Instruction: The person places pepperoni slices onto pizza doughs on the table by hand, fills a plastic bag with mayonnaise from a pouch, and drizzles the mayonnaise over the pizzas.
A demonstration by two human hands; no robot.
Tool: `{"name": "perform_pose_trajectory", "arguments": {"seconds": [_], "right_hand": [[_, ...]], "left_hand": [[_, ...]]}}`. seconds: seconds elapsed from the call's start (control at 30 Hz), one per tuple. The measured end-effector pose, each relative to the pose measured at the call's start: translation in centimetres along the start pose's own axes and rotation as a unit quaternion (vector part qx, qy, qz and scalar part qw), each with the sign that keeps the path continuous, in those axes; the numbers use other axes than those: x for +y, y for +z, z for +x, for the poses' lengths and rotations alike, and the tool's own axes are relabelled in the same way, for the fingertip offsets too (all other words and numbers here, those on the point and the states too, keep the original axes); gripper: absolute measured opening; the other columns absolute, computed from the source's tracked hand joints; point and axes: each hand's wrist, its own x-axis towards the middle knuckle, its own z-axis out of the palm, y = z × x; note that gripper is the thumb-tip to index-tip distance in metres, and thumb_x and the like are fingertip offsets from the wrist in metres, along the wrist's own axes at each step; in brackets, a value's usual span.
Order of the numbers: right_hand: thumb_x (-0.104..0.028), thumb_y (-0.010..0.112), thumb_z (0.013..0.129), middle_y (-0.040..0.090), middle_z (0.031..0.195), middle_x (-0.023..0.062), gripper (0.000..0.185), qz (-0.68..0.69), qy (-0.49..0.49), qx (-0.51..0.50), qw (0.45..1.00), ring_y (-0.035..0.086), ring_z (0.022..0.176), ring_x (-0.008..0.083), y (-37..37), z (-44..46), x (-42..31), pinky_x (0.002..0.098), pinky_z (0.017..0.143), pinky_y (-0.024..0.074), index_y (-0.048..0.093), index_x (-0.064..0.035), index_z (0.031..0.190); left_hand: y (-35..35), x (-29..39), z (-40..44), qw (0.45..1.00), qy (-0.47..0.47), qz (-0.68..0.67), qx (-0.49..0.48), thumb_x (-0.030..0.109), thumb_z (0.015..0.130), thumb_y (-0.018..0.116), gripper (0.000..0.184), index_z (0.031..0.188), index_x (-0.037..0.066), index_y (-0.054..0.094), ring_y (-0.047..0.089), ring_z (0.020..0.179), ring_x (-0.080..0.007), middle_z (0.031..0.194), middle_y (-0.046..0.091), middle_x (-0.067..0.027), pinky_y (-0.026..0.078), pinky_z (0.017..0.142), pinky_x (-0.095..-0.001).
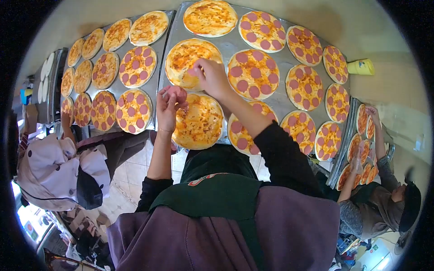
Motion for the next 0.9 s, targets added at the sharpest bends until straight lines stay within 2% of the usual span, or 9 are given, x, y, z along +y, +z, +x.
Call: {"name": "perform_pose_trajectory", "arguments": {"seconds": [0.03, 0.23, 0.3, 0.33, 0.4, 0.53, 0.6, 0.8, 0.9], "right_hand": [[-0.014, 0.056, 0.081, 0.061, 0.079, 0.0082, 0.007, 0.002, 0.001, -0.001, 1.000, 0.058, 0.076, 0.0286, 0.5, 0.8, 0.9, 0.0414, 0.068, 0.0389, 0.054, -0.0072, 0.084], [-0.015, 0.057, 0.081, 0.061, 0.082, 0.0065, 0.007, -0.102, 0.028, -0.037, 0.994, 0.057, 0.085, 0.0269, 3.0, 3.7, 4.6, 0.0433, 0.074, 0.0378, 0.057, -0.0102, 0.087], [-0.016, 0.058, 0.081, 0.059, 0.091, 0.0037, 0.010, -0.229, -0.015, -0.026, 0.973, 0.053, 0.096, 0.0246, 3.2, 3.9, 4.8, 0.0433, 0.078, 0.0366, 0.059, -0.0125, 0.090], [-0.016, 0.058, 0.081, 0.059, 0.091, 0.0037, 0.010, -0.229, -0.014, -0.027, 0.973, 0.053, 0.096, 0.0246, 3.1, 4.0, 4.7, 0.0433, 0.078, 0.0366, 0.059, -0.0125, 0.090], [-0.017, 0.057, 0.082, 0.057, 0.099, 0.0014, 0.013, -0.294, -0.055, 0.043, 0.953, 0.049, 0.103, 0.0232, 2.9, 3.9, 4.4, 0.0423, 0.079, 0.0362, 0.060, -0.0149, 0.095], [-0.012, 0.057, 0.080, 0.056, 0.102, -0.0007, 0.019, -0.275, -0.064, 0.022, 0.959, 0.048, 0.102, 0.0215, 1.9, 3.7, 3.8, 0.0415, 0.080, 0.0357, 0.061, -0.0154, 0.098], [-0.008, 0.055, 0.076, 0.057, 0.102, -0.0031, 0.024, -0.350, -0.091, -0.064, 0.930, 0.048, 0.100, 0.0194, 1.3, 3.4, 3.7, 0.0394, 0.081, 0.0348, 0.062, -0.0155, 0.098], [-0.009, 0.050, 0.076, 0.058, 0.106, -0.0071, 0.024, -0.372, -0.124, -0.128, 0.911, 0.048, 0.100, 0.0159, 1.8, 2.3, 3.8, 0.0370, 0.082, 0.0334, 0.065, -0.0163, 0.094], [-0.008, 0.052, 0.076, 0.059, 0.106, -0.0066, 0.024, -0.347, -0.110, -0.138, 0.921, 0.049, 0.098, 0.0161, 2.0, 2.1, 3.5, 0.0371, 0.082, 0.0333, 0.065, -0.0150, 0.094]], "left_hand": [[-0.3, 0.2, 0.2, 1.000, 0.003, 0.004, -0.008, 0.011, 0.094, 0.045, 0.032, 0.123, 0.003, 0.033, 0.059, 0.095, -0.0194, 0.110, 0.054, -0.0136, 0.055, 0.072, -0.0298], [-1.1, 1.1, 0.9, 1.000, 0.011, 0.022, -0.015, 0.008, 0.094, 0.045, 0.028, 0.120, 0.003, 0.036, 0.058, 0.095, -0.0187, 0.109, 0.054, -0.0129, 0.055, 0.072, -0.0297], [-1.2, 1.1, 1.2, 0.999, 0.012, 0.021, -0.021, 0.007, 0.093, 0.046, 0.027, 0.118, 0.004, 0.036, 0.058, 0.094, -0.0187, 0.108, 0.054, -0.0127, 0.055, 0.073, -0.0300], [-1.2, 1.1, 1.3, 0.999, 0.014, 0.020, -0.027, 0.007, 0.093, 0.046, 0.025, 0.116, 0.004, 0.036, 0.058, 0.093, -0.0187, 0.108, 0.054, -0.0125, 0.055, 0.073, -0.0304], [-0.9, 1.2, 1.6, 1.000, 0.007, 0.005, -0.026, 0.006, 0.093, 0.047, 0.025, 0.115, 0.004, 0.036, 0.058, 0.093, -0.0189, 0.107, 0.054, -0.0123, 0.056, 0.073, -0.0310], [-0.6, 1.3, 2.3, 0.999, 0.009, -0.012, -0.035, 0.004, 0.092, 0.048, 0.023, 0.111, 0.005, 0.035, 0.059, 0.093, -0.0199, 0.106, 0.054, -0.0122, 0.056, 0.074, -0.0327], [-0.3, 1.3, 2.6, 0.999, 0.011, -0.015, -0.039, 0.003, 0.091, 0.048, 0.023, 0.110, 0.006, 0.035, 0.059, 0.093, -0.0200, 0.105, 0.053, -0.0125, 0.056, 0.074, -0.0329], [-0.1, 1.3, 3.2, 0.999, -0.004, -0.038, -0.033, -0.001, 0.089, 0.050, 0.027, 0.108, 0.007, 0.033, 0.059, 0.093, -0.0201, 0.104, 0.053, -0.0130, 0.056, 0.076, -0.0338], [0.0, 1.4, 3.4, 0.998, -0.007, -0.046, -0.032, -0.003, 0.088, 0.051, 0.029, 0.108, 0.007, 0.032, 0.059, 0.094, -0.0206, 0.105, 0.053, -0.0134, 0.055, 0.077, -0.0341]]}}
